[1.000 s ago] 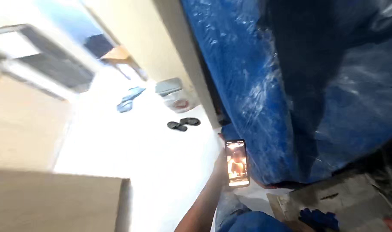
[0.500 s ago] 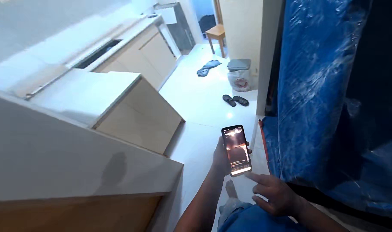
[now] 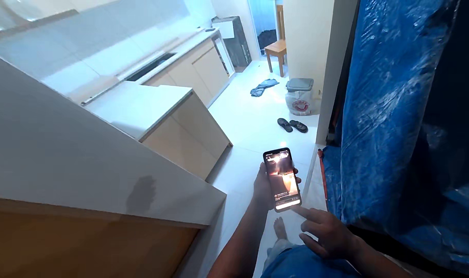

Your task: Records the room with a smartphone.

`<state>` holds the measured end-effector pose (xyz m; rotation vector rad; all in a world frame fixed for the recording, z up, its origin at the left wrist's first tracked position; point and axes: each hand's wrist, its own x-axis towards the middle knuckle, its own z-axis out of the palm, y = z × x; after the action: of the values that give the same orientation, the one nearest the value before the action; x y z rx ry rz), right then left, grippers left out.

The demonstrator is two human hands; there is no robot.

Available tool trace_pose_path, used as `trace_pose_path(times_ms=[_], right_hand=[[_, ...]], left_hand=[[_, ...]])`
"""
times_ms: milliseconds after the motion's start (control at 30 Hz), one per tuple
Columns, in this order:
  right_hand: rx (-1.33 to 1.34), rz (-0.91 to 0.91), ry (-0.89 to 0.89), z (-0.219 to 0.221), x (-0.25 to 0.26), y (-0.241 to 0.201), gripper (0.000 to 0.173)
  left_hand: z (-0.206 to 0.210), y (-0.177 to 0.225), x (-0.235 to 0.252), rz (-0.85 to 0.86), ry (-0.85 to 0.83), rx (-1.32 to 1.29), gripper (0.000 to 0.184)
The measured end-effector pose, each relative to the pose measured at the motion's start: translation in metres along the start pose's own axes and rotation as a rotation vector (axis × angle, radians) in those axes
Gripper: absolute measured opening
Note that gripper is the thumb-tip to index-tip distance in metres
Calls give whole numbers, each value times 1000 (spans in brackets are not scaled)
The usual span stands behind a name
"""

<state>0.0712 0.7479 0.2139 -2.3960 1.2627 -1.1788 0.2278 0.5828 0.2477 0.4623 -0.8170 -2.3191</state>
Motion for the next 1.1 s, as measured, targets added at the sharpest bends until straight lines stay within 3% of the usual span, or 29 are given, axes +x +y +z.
trace_pose_path(times_ms=[433,633,967,1100], right_hand=[[39,10,69,-5,21,10,30],[-7,-3,23,-15,55,6,27],[-24,-62,-5,-14,82,-2,22],[-37,-56,-23,-14,94,-9,24]], left_hand=[[-13,21,-4,39,-123,30,80],[-8,25,-15,138,-64,165,79],[-10,24,-26,147,-49,193,78],[-5,20,-30,165,-19,245,70]])
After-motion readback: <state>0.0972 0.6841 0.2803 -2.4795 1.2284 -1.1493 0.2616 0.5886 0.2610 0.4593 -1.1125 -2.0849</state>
